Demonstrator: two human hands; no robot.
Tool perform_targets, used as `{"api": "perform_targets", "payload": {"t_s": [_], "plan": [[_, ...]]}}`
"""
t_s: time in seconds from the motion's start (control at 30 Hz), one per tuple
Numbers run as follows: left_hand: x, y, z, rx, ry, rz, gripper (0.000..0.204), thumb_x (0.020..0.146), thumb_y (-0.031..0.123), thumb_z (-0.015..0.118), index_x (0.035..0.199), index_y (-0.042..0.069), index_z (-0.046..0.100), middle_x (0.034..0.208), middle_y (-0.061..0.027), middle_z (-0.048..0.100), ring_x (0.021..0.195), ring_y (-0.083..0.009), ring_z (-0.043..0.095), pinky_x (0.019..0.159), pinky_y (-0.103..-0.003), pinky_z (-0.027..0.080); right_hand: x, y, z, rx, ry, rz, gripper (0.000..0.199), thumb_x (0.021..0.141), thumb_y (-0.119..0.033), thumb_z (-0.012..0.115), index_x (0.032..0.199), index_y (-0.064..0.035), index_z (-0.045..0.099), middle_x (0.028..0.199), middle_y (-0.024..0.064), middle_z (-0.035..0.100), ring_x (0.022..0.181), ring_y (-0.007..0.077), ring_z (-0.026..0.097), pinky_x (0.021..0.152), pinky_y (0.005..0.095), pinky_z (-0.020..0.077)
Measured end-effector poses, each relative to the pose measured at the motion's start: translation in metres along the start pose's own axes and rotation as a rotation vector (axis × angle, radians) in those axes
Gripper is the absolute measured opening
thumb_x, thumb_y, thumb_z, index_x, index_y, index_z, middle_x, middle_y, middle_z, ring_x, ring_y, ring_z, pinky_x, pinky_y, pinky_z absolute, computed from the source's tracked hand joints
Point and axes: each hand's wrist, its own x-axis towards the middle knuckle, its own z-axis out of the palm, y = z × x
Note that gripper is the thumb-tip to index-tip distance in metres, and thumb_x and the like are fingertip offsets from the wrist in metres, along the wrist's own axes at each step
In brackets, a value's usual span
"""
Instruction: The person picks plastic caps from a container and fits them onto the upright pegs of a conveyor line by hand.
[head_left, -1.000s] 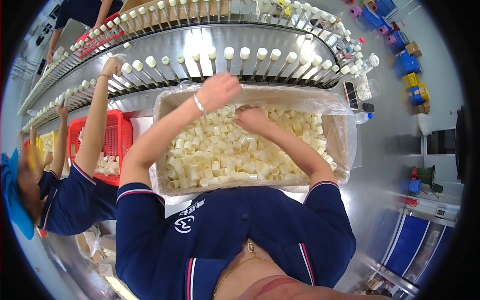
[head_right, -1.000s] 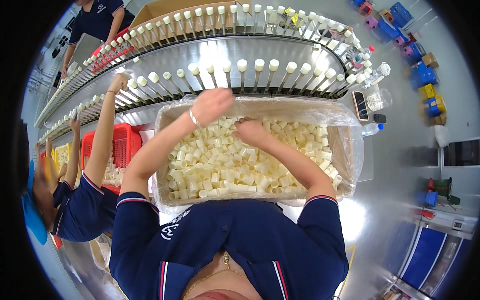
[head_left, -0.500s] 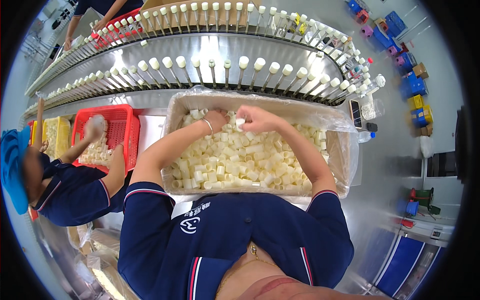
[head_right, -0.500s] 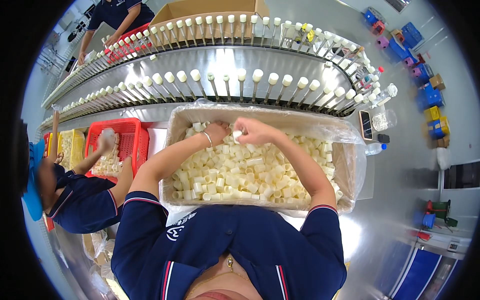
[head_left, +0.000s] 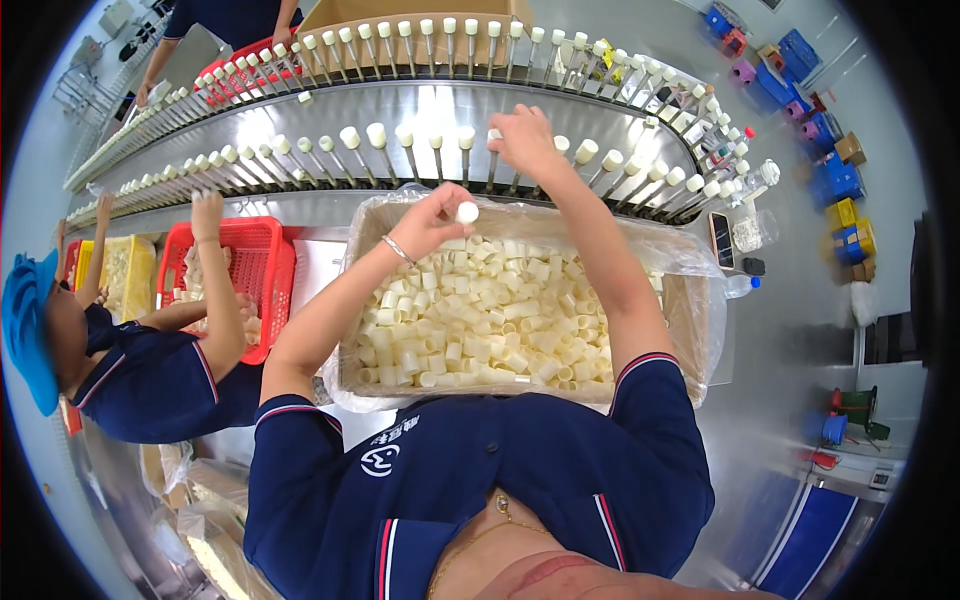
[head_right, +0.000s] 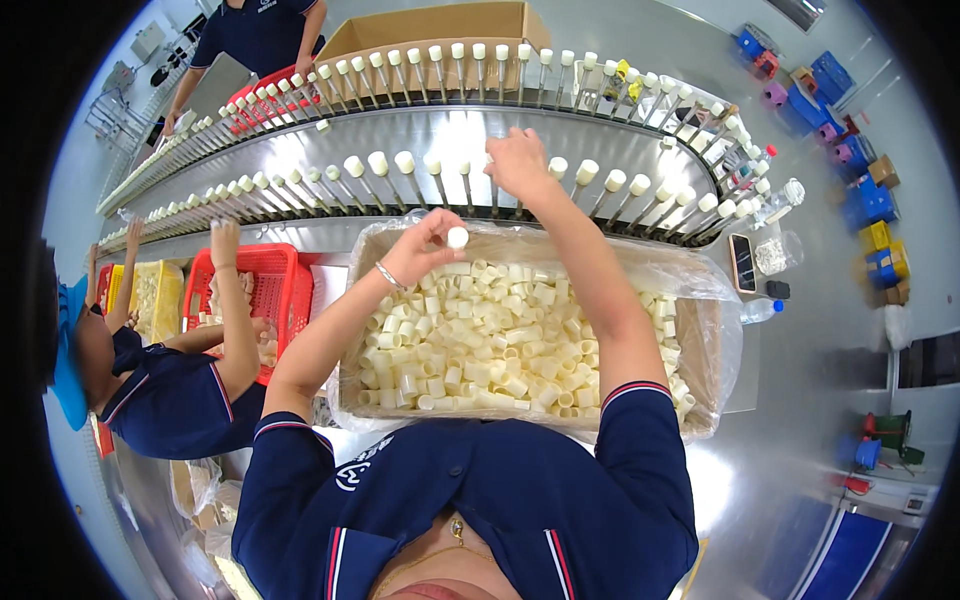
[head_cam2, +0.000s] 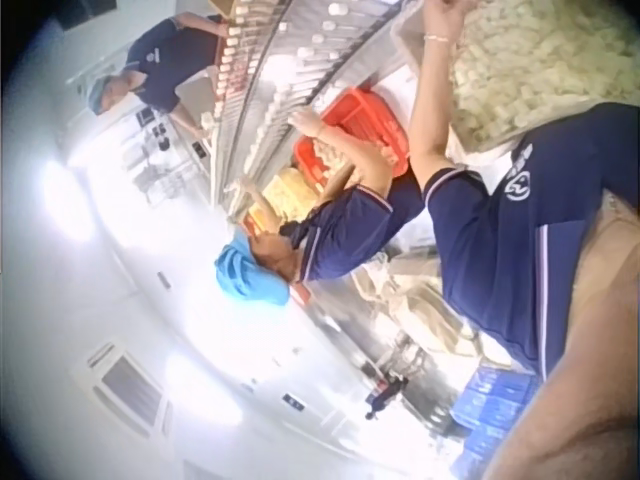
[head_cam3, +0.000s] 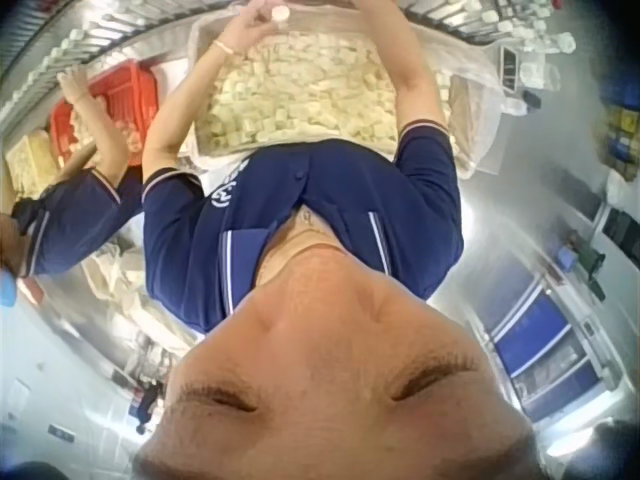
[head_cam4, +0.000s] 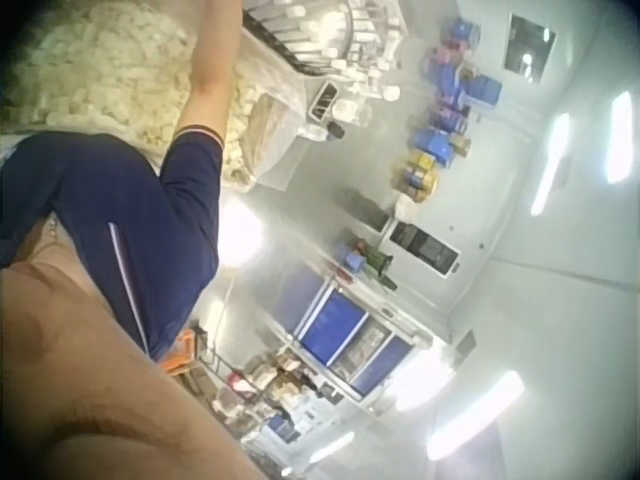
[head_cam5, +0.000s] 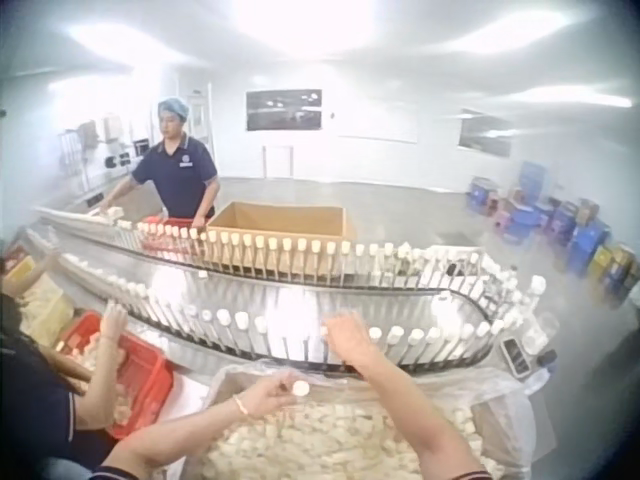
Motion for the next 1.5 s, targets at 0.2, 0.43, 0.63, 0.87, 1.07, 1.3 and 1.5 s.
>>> {"api": "perform_targets", "payload": {"t_s": [0.2, 0.43, 0.63, 0.87, 1.07, 1.3, 1.5], "plan": [[0.001, -0.012, -0.034, 0.196, 0.278, 0.042, 0.032, 0.076, 0.012, 0.071, 0.105, 0.008, 0.058, 0.096, 0.0003, 0.058, 0.089, -0.0114, 0.051, 0.081, -0.026, 0.042, -0.023, 0.007, -0.009, -0.112, 0.122, -0.078, 0.024, 0.075, -0.022, 0.071, 0.094, -0.0080, 0.065, 0.097, 0.0087, 0.064, 0.096, 0.0261, 0.056, 0.086, 0.0389, 0.0402], [0.017, -0.027, -0.106, 0.553, 0.725, 0.090, 0.032, 0.073, 0.017, 0.071, 0.104, 0.011, 0.062, 0.092, -0.0040, 0.065, 0.093, -0.0206, 0.059, 0.085, -0.035, 0.042, -0.146, -0.039, 0.030, 0.221, 0.436, -0.483, 0.019, 0.076, -0.006, 0.059, 0.094, -0.0070, 0.064, 0.100, 0.0069, 0.061, 0.096, 0.0235, 0.056, 0.080, 0.0355, 0.0451], [0.048, -0.045, -0.134, 1.005, 0.591, -0.160, 0.036, 0.071, 0.031, 0.077, 0.103, 0.021, 0.063, 0.094, 0.0037, 0.067, 0.095, -0.0194, 0.059, 0.090, -0.044, 0.030, -0.183, -0.023, 0.066, 0.365, 0.105, -0.218, 0.020, 0.078, -0.009, 0.059, 0.098, -0.0072, 0.063, 0.100, 0.0091, 0.063, 0.099, 0.0266, 0.058, 0.082, 0.0379, 0.0472], [0.079, -0.011, -0.109, 1.218, 0.255, -0.097, 0.028, 0.071, 0.031, 0.077, 0.093, 0.019, 0.066, 0.081, 0.0016, 0.067, 0.098, -0.0196, 0.058, 0.097, -0.051, 0.026, -0.175, -0.017, 0.090, 0.425, -0.269, 0.003, 0.020, 0.084, -0.016, 0.058, 0.101, -0.0081, 0.063, 0.106, 0.0109, 0.061, 0.107, 0.0282, 0.056, 0.081, 0.0399, 0.0483], [0.094, -0.003, -0.038, 1.529, 0.233, 0.441, 0.032, 0.071, 0.020, 0.070, 0.102, 0.012, 0.064, 0.104, -0.0011, 0.057, 0.103, -0.0241, 0.051, 0.096, -0.048, 0.032, -0.155, -0.038, 0.120, 0.336, -0.586, -0.114, 0.027, 0.081, -0.019, 0.060, 0.106, -0.0079, 0.063, 0.115, 0.0117, 0.057, 0.107, 0.0286, 0.056, 0.086, 0.0438, 0.0472], [-0.001, -0.046, 0.063, 1.033, -0.218, 0.504, 0.020, 0.073, 0.019, 0.062, 0.088, 0.006, 0.059, 0.086, -0.0098, 0.061, 0.082, -0.0264, 0.060, 0.069, -0.038, 0.049, -0.164, -0.032, 0.124, 0.326, -0.483, -0.114, 0.037, 0.076, -0.014, 0.062, 0.113, -0.0098, 0.057, 0.107, 0.0109, 0.060, 0.100, 0.0297, 0.059, 0.081, 0.0419, 0.0484], [-0.001, -0.129, 0.074, 0.978, -0.240, -0.099, 0.025, 0.081, 0.027, 0.062, 0.094, 0.006, 0.062, 0.093, -0.0146, 0.066, 0.090, -0.0323, 0.063, 0.076, -0.043, 0.050, -0.166, -0.012, 0.079, 0.835, -0.410, 0.108, 0.033, 0.078, -0.014, 0.068, 0.108, -0.0056, 0.056, 0.082, 0.0068, 0.061, 0.074, 0.0169, 0.059, 0.066, 0.0308, 0.0467]]}}
